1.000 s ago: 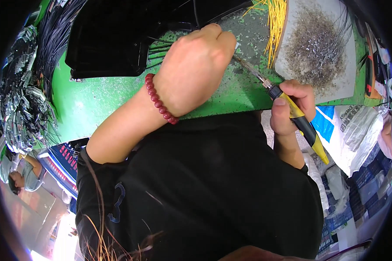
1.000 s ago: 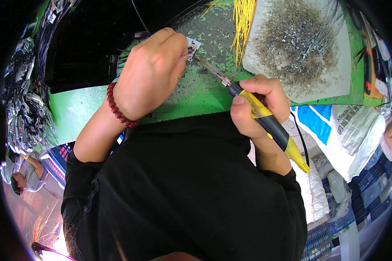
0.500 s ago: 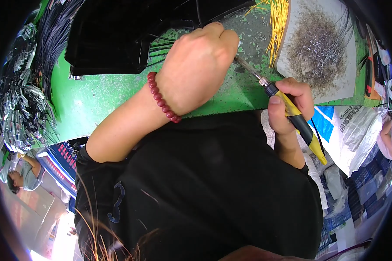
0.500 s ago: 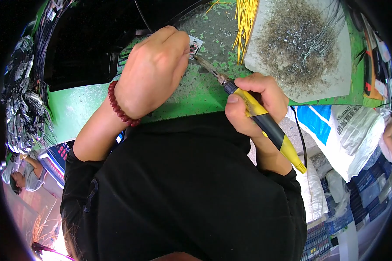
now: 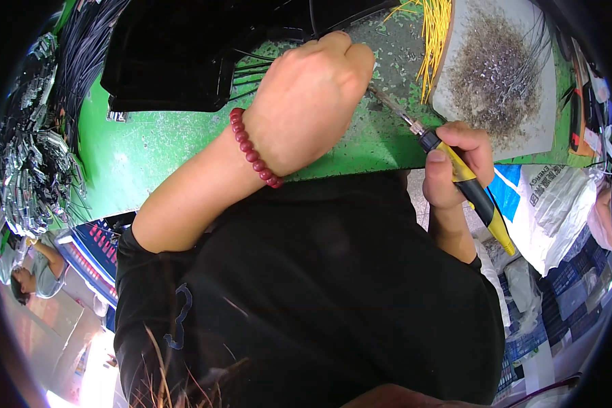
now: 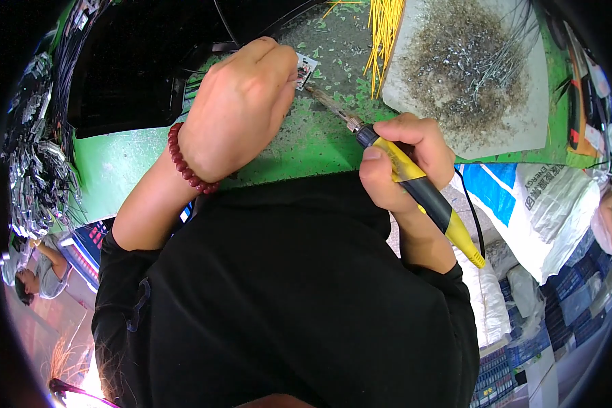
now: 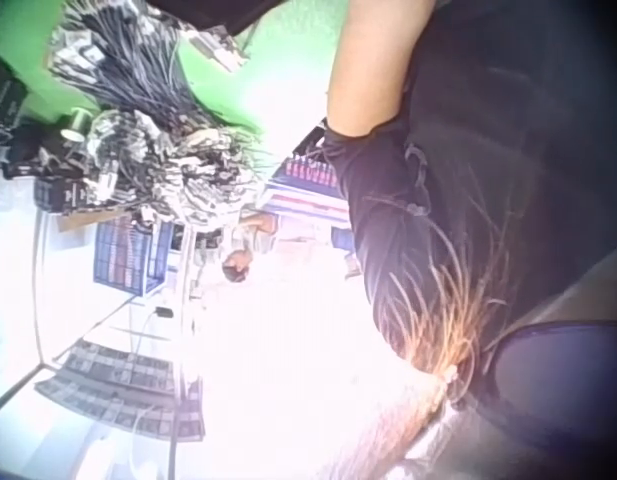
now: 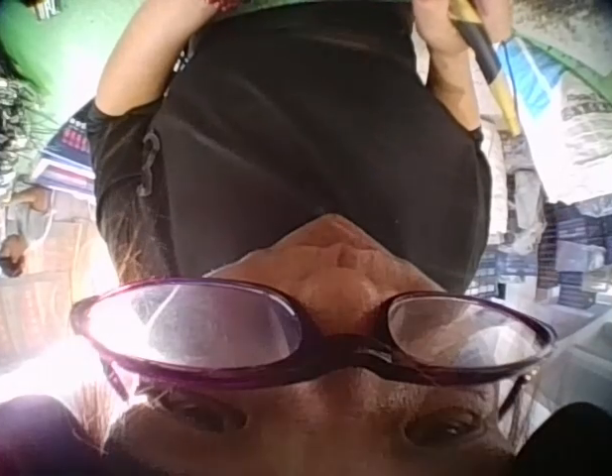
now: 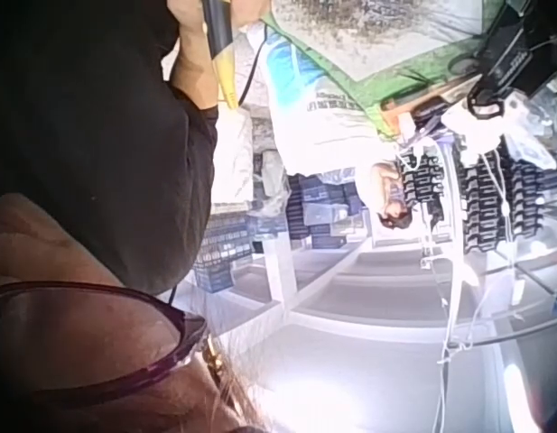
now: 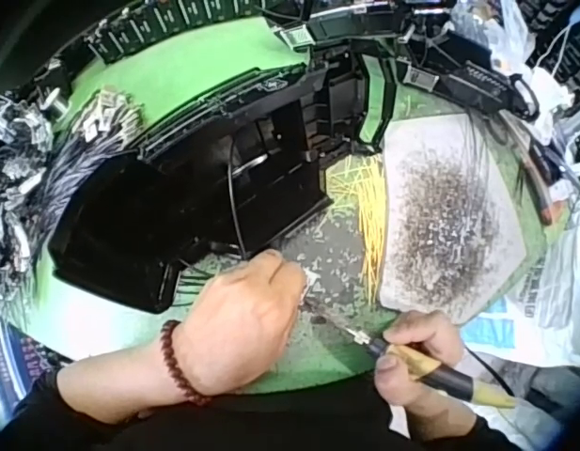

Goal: The person solders wires onto circuit boards using a soldering iron, then places the boards into plastic housings. They then solder more wires onto the boards within the housings and place the completed assemblies into a blue crate.

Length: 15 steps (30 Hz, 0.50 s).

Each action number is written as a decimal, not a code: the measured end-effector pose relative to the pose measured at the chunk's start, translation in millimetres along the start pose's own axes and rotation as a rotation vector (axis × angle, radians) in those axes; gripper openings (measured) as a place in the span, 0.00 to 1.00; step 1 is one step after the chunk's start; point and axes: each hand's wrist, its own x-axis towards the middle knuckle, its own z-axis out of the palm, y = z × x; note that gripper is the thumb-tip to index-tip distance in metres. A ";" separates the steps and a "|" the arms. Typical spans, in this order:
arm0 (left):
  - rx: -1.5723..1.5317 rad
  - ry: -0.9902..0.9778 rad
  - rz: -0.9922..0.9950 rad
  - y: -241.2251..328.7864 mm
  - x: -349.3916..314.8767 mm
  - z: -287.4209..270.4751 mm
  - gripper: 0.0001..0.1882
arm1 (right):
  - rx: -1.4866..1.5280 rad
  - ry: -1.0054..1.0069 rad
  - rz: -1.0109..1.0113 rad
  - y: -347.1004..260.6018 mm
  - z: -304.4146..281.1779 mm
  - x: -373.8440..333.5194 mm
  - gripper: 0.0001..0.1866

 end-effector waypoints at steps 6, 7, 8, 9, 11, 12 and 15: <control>-0.006 -0.011 0.012 0.3 0.2 -0.7 0.05 | -0.017 -0.016 0.007 1.1 -2.0 -0.9 0.13; -0.007 -0.010 0.012 0.0 0.3 -1.2 0.05 | -0.013 -0.006 0.006 1.4 -1.7 -1.2 0.13; -0.006 -0.025 0.010 -0.3 0.4 -1.7 0.05 | -0.008 0.003 0.005 1.6 -1.3 -1.4 0.13; -0.005 -0.040 0.008 -0.6 0.4 -2.1 0.06 | -0.008 0.002 0.005 2.0 -0.7 -1.3 0.13; 0.006 -0.050 0.006 -1.4 0.1 -1.7 0.06 | 0.000 0.034 0.000 3.0 0.6 -1.0 0.14; 0.018 -0.060 0.004 -1.6 -0.2 -1.6 0.06 | 0.000 0.033 0.000 3.1 0.7 -1.0 0.14; 0.035 -0.070 -0.001 -0.4 0.1 -2.5 0.07 | 0.010 0.029 0.015 2.8 0.5 -1.2 0.14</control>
